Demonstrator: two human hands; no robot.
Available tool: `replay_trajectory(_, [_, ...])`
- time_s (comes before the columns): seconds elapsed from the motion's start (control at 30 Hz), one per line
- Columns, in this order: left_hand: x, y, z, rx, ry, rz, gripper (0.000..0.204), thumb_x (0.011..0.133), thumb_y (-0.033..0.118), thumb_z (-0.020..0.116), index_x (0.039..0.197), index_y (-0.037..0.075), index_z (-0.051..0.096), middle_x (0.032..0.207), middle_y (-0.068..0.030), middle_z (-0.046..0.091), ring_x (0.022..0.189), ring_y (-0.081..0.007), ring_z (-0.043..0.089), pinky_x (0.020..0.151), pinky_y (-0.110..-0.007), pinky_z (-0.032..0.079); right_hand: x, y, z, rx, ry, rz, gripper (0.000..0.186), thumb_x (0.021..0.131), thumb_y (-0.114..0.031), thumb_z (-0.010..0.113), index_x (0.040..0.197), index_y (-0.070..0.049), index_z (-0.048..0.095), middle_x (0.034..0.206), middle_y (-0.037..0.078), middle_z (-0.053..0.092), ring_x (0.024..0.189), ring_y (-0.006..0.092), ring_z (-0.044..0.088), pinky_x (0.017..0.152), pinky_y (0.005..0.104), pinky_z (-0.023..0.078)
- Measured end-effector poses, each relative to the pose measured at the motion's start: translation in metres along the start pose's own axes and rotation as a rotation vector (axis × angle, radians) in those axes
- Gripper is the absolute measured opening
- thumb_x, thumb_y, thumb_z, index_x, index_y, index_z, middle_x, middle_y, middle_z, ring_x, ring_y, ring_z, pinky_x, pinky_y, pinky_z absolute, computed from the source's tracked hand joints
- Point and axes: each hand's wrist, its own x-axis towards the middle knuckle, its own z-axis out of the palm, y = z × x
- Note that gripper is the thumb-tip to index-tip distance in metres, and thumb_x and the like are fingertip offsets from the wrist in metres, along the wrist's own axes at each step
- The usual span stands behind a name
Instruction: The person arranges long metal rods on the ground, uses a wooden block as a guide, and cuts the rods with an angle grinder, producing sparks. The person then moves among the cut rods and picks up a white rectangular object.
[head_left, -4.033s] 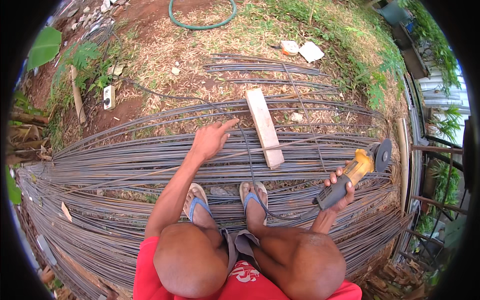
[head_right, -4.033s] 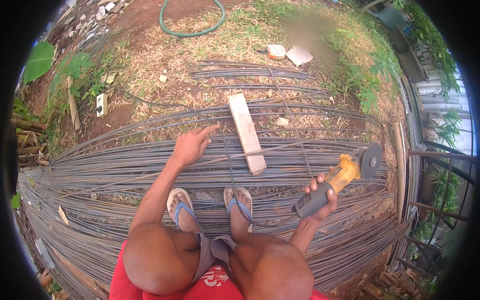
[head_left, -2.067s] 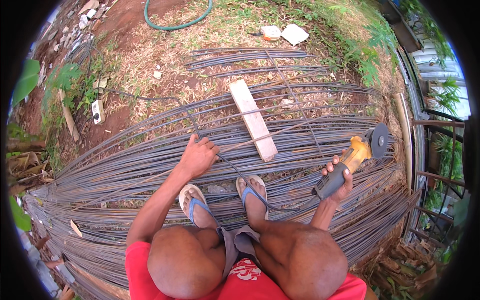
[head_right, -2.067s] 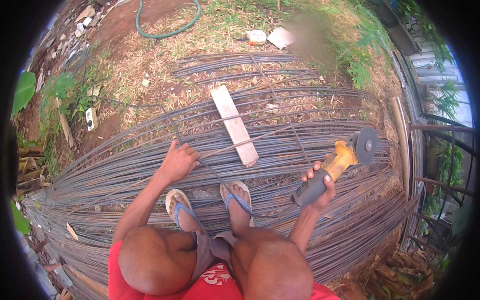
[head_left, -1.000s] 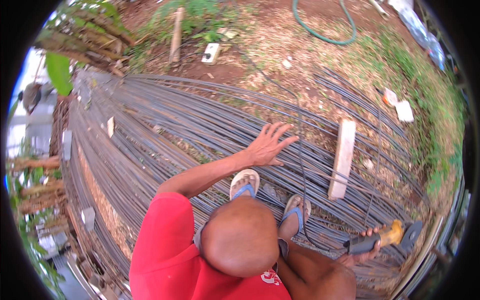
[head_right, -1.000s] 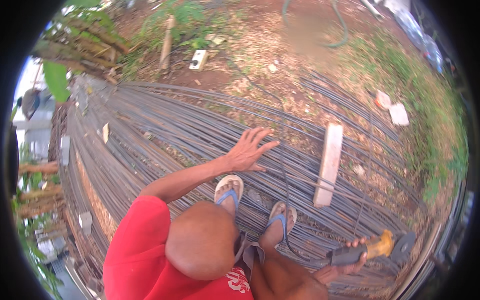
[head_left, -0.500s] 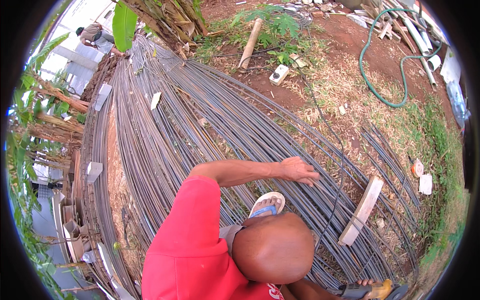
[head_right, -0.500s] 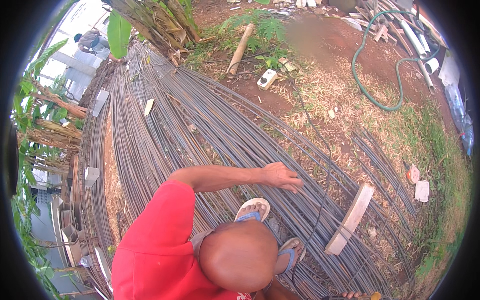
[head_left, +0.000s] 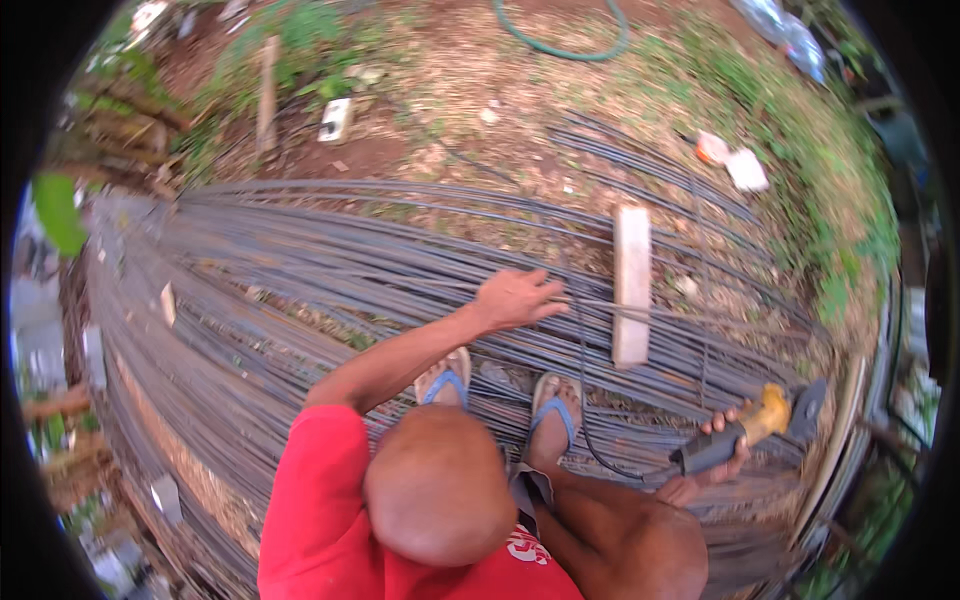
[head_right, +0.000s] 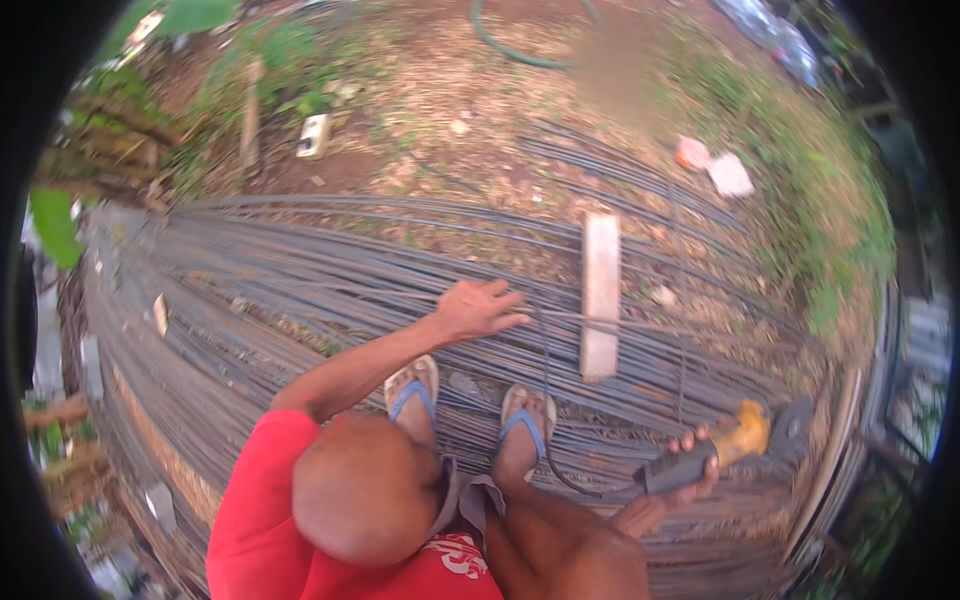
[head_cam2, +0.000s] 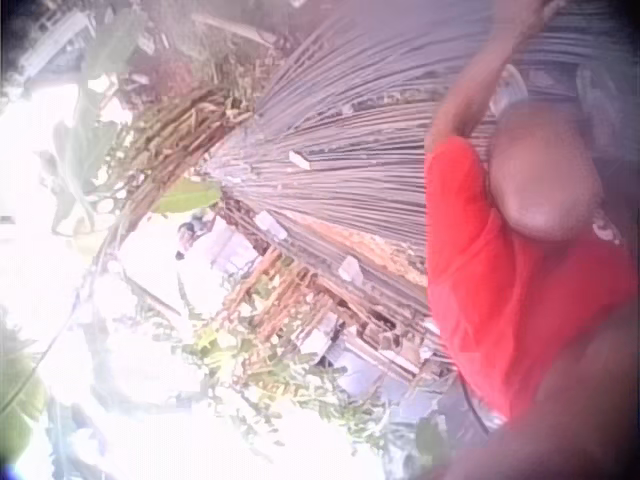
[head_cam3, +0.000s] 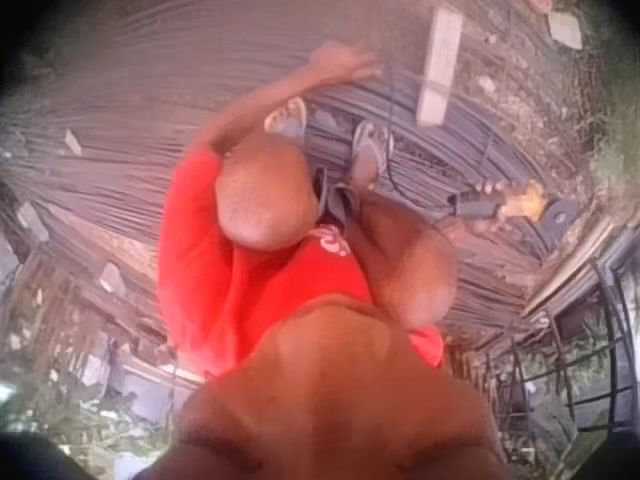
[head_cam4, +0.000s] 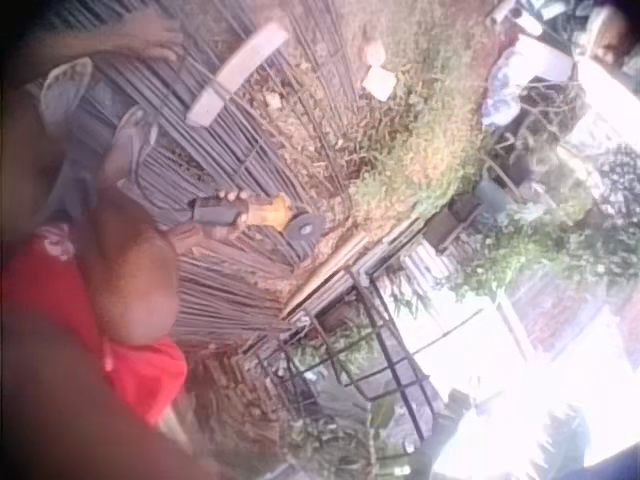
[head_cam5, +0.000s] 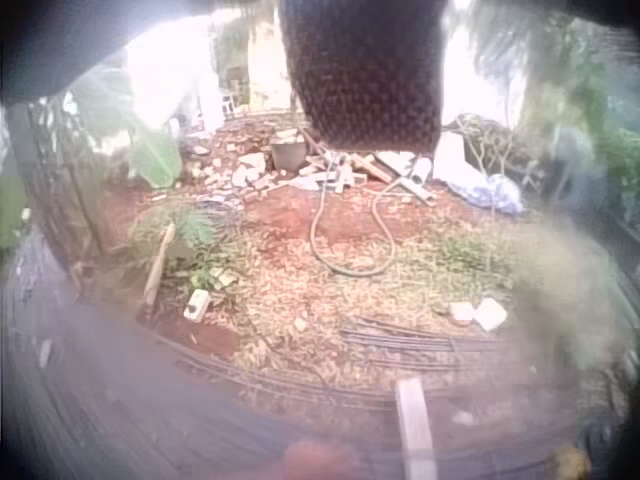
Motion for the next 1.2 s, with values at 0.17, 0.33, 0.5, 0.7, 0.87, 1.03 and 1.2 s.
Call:
replay_trajectory(0.17, [0.002,0.009,-0.016,-0.196,-0.164,-0.255,0.029,0.103,0.035,0.062,0.105,0.008,0.073,0.094,-0.0154,0.070,0.088,-0.0390,0.070,0.073,-0.051,0.054,0.005,-0.005,0.006,0.021,0.051,-0.089,0.074,0.096,-0.024,0.064,0.157,-0.001,0.031,0.115,0.015,0.052,0.091,0.0221,0.058,0.077,0.0385,0.057])
replay_trajectory(0.33, [0.019,0.011,-0.026,-0.166,-0.269,-0.246,0.026,0.102,0.030,0.065,0.098,0.006,0.074,0.094,-0.0160,0.072,0.089,-0.0406,0.069,0.075,-0.051,0.053,-0.012,0.001,0.003,0.005,0.196,-0.112,0.077,0.091,-0.025,0.067,0.155,0.000,0.034,0.108,0.014,0.054,0.086,0.0207,0.061,0.070,0.0364,0.059])
replay_trajectory(0.5, [0.024,-0.006,-0.023,-0.089,-0.122,-0.196,0.021,0.100,0.026,0.070,0.096,0.006,0.072,0.091,-0.0167,0.070,0.081,-0.0418,0.068,0.070,-0.051,0.052,-0.011,0.009,0.012,-0.018,0.228,-0.095,0.077,0.091,-0.027,0.067,0.154,0.001,0.034,0.108,0.013,0.054,0.085,0.0204,0.062,0.070,0.0367,0.061])
replay_trajectory(0.7, [0.036,-0.021,-0.010,-0.028,0.052,-0.147,0.017,0.100,0.023,0.069,0.095,0.007,0.067,0.091,-0.0153,0.068,0.080,-0.0409,0.067,0.070,-0.051,0.051,-0.005,0.008,0.018,0.049,0.212,-0.077,0.077,0.087,-0.022,0.068,0.153,-0.001,0.036,0.105,0.014,0.058,0.084,0.0227,0.065,0.070,0.0394,0.063])
replay_trajectory(0.87, [0.049,-0.020,-0.006,0.041,0.061,-0.141,0.013,0.099,0.020,0.070,0.101,0.008,0.069,0.095,-0.0134,0.068,0.084,-0.0371,0.065,0.079,-0.049,0.048,-0.005,0.004,0.015,0.034,0.223,-0.070,0.078,0.085,-0.023,0.069,0.153,-0.002,0.037,0.105,0.014,0.059,0.084,0.0235,0.064,0.070,0.0396,0.062])
replay_trajectory(1.03, [0.033,-0.018,-0.018,0.039,0.101,-0.139,0.023,0.091,0.012,0.074,0.112,0.008,0.067,0.105,-0.0121,0.068,0.104,-0.0330,0.064,0.094,-0.048,0.043,-0.004,0.001,0.015,0.031,0.230,-0.073,0.078,0.085,-0.023,0.069,0.153,-0.004,0.037,0.104,0.013,0.059,0.083,0.0234,0.064,0.069,0.0389,0.062])
replay_trajectory(1.2, [0.048,-0.011,-0.043,0.062,0.278,-0.124,0.027,0.086,0.009,0.073,0.111,0.008,0.065,0.107,-0.0127,0.064,0.104,-0.0326,0.058,0.093,-0.046,0.043,-0.006,0.001,0.008,0.036,0.236,-0.081,0.077,0.085,-0.023,0.068,0.153,-0.004,0.037,0.104,0.013,0.059,0.083,0.0231,0.064,0.070,0.0388,0.062])
